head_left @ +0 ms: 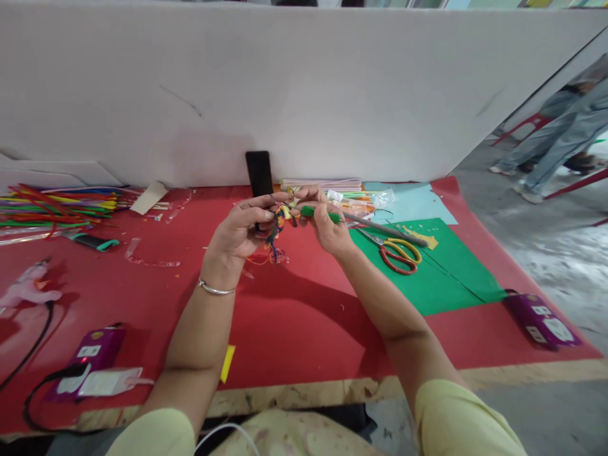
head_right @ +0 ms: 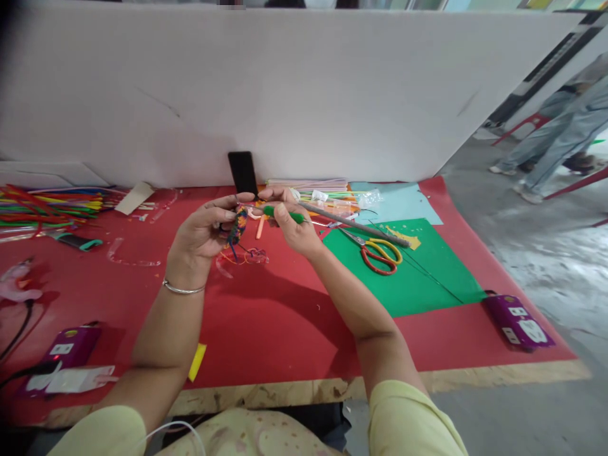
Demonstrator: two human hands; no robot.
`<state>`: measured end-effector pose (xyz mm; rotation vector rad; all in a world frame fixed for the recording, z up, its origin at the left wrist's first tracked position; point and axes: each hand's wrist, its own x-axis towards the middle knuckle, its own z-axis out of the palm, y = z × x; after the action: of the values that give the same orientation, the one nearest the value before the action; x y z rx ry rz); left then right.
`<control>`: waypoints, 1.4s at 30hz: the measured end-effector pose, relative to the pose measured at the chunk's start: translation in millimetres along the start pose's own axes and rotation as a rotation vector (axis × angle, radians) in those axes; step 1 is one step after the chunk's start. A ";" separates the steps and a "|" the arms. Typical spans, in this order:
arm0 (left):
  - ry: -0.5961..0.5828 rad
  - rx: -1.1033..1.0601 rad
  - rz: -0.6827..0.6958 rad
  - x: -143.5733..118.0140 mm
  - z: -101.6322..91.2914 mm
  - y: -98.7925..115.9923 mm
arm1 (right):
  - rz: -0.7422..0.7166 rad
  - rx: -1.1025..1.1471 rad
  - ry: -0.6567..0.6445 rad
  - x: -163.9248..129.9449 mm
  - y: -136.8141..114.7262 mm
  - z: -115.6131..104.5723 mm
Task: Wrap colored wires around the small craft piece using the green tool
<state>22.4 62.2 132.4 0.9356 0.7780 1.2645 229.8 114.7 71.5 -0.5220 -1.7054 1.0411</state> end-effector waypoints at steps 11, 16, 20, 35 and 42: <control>-0.085 0.048 0.012 -5.4 -6.1 9.3 | -0.422 -0.312 -0.116 2.5 -29.6 -20.7; -0.082 0.115 -0.036 -7.7 -10.7 10.4 | -0.419 -0.375 -0.205 3.1 -40.1 -31.0; -0.128 0.144 -0.088 -8.6 -12.6 10.8 | -0.428 -0.245 -0.253 5.6 -44.9 -36.2; 0.399 0.630 0.574 7.6 6.7 -30.9 | 0.358 0.544 0.052 3.7 -7.8 24.8; 0.432 0.701 0.723 19.1 2.2 -51.0 | 0.217 0.354 0.159 1.2 -1.6 29.9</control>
<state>49.1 78.3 87.7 1.6282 1.3401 1.9074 202.2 103.0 70.5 -0.5499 -1.3079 1.3854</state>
